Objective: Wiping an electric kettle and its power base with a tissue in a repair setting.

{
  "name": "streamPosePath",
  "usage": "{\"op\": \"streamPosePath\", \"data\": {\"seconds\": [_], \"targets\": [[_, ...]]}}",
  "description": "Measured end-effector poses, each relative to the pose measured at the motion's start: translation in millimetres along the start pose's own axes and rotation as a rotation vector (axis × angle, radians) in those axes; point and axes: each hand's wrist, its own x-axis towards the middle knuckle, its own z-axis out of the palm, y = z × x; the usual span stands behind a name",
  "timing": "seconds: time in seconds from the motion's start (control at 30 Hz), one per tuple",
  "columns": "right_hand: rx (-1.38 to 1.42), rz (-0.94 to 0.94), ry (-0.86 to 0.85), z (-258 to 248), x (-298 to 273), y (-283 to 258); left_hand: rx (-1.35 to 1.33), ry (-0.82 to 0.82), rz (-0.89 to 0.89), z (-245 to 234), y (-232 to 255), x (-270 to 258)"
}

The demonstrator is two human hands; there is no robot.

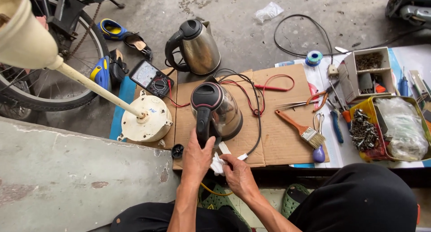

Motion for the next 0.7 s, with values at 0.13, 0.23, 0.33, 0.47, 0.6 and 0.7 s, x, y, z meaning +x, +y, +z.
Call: {"op": "streamPosePath", "data": {"seconds": [0.13, 0.23, 0.33, 0.47, 0.6, 0.7], "targets": [[-0.115, 0.027, -0.118, 11, -8, 15, 0.002, 0.003, 0.017, 0, -8, 6], [-0.221, 0.006, -0.198, 23, -7, 39, -0.02, 0.008, 0.017, 0, -10, 6], [-0.271, -0.01, -0.236, 30, -8, 53, -0.048, 0.009, 0.023, -1, -11, 5], [-0.347, -0.002, -0.247, 30, -2, 52, -0.077, 0.007, 0.041, -2, -12, 7], [-0.39, 0.052, -0.267, 29, 3, 59, -0.119, 0.0, 0.07, -2, -15, 9], [-0.335, 0.148, -0.293, 26, -4, 45, -0.1, 0.003, 0.054, -3, -15, 9]]}}
